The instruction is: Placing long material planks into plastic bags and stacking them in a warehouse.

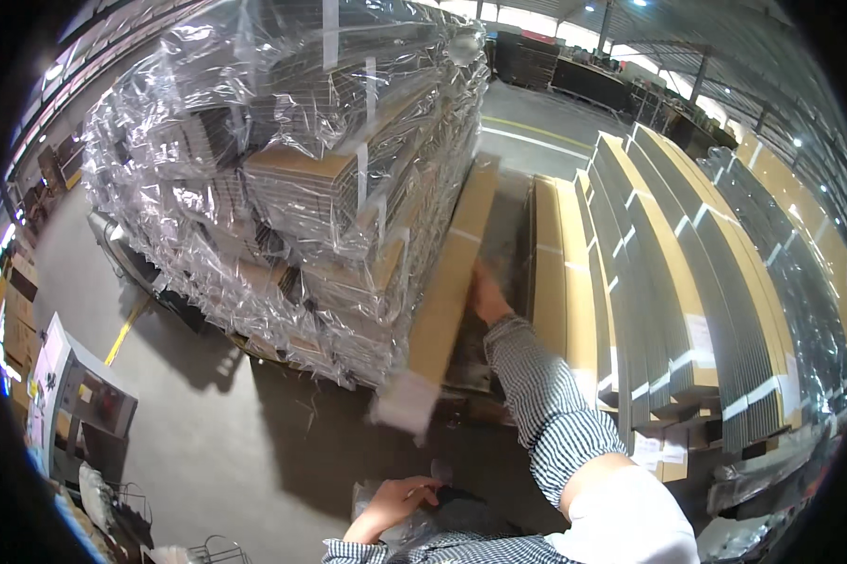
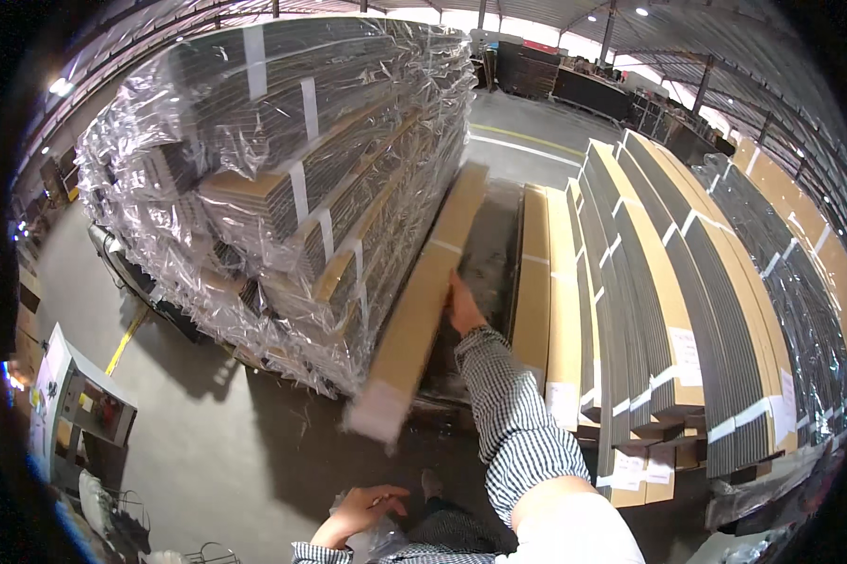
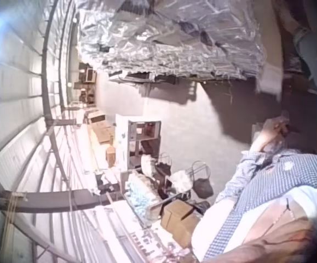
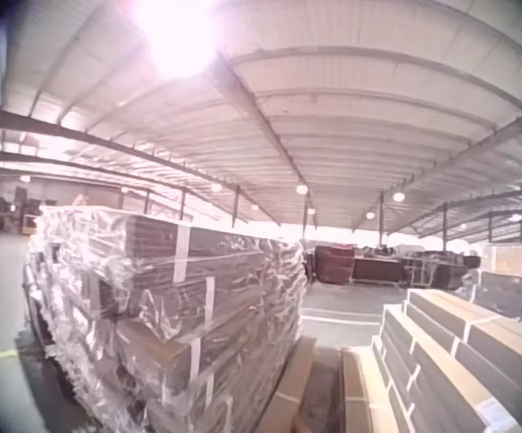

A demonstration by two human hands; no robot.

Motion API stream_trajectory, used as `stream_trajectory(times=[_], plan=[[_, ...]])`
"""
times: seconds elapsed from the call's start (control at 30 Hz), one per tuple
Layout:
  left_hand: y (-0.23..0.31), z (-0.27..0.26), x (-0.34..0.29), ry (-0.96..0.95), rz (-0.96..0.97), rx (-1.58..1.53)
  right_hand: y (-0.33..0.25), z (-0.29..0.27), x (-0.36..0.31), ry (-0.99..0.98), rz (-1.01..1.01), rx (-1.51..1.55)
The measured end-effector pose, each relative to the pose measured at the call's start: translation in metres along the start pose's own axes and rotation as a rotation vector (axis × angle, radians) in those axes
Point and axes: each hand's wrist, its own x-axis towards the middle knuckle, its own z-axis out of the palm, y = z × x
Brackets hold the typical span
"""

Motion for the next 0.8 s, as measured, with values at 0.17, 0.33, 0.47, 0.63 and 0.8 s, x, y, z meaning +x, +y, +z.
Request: stream_trajectory(times=[0.17,0.33,0.47,0.63,0.8], plan=[[0.012,0.000,0.018,0.265,-0.102,-0.186,0.056,0.005,-0.027,0.061,-0.252,0.035],[-0.015,-0.006,0.020,0.446,0.089,-0.206,0.046,-0.009,-0.155,0.245,-0.600,-1.203],[-0.019,-0.011,0.007,0.628,0.090,-0.312,0.044,-0.070,-0.234,0.619,-0.517,-1.728],[0.025,-0.003,-0.005,0.620,0.160,-0.446,0.068,-0.090,-0.247,0.817,-0.362,-1.912],[0.048,0.015,-0.025,0.560,0.330,-0.489,0.048,-0.060,-0.279,0.839,-0.238,-1.775]])
